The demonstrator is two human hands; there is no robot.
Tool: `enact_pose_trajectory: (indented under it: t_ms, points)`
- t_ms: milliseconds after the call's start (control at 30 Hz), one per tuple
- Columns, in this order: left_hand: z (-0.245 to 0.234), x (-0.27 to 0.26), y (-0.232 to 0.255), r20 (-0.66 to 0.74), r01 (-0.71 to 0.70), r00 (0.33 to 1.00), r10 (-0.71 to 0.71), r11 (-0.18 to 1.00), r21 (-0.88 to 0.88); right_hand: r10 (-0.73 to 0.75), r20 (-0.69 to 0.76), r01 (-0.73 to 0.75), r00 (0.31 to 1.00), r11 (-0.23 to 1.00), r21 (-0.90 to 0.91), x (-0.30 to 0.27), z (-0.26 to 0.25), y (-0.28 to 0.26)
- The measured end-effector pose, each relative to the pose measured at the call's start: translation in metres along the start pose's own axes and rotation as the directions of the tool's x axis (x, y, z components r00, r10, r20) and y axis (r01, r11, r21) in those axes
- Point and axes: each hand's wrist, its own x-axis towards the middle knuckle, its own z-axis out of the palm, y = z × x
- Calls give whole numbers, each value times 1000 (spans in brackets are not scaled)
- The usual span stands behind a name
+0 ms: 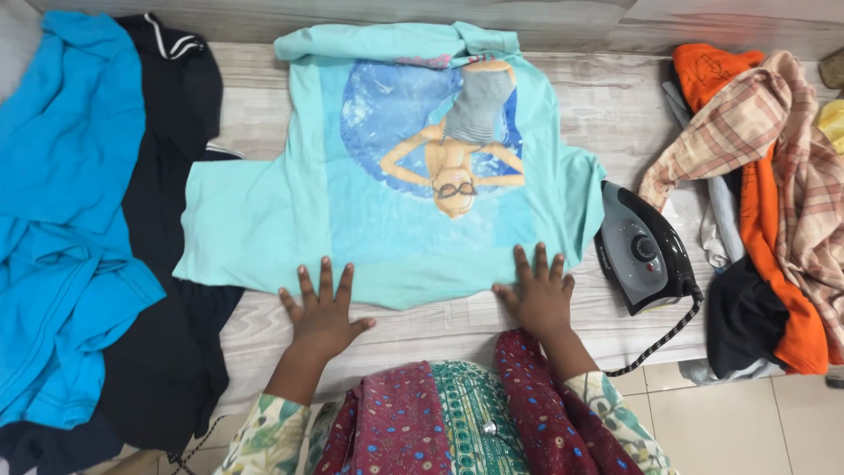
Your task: The person irons a plaid shirt and a light blue t-shirt on a flat surface. They smooth the fabric with their hands, move the iron across the body and sleeves, and flip the garments to iron different sections.
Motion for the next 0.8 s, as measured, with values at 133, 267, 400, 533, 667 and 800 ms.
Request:
enact_pose_trajectory:
  t_ms: [133,267,400,533,667,800]
  points:
    - [0,-14,-5,111,40,993,-44,998,37,-53,6,53,999,994,-93,-19,2,-1]
    - [6,-13,-34,166,158,974,-154,987,-10,-154,110,166,982,979,-115,-38,-8,-15]
    - [-2,4,-92,56,322,947,-318,926,-195,-422,71,414,904,904,104,-44,-18,-27]
    - [-18,22,-115,-92,318,917,-389,850,-421,-209,3,182,978,861,475,-35,-22,-21]
    - [-18,30,-41,-484,172,853,-195,981,-93,-340,-308,378,888,923,71,13,-33,2]
    - [-21,27,70,-295,-402,880,372,915,-45,-395,-386,370,834,918,-142,58,-34,20]
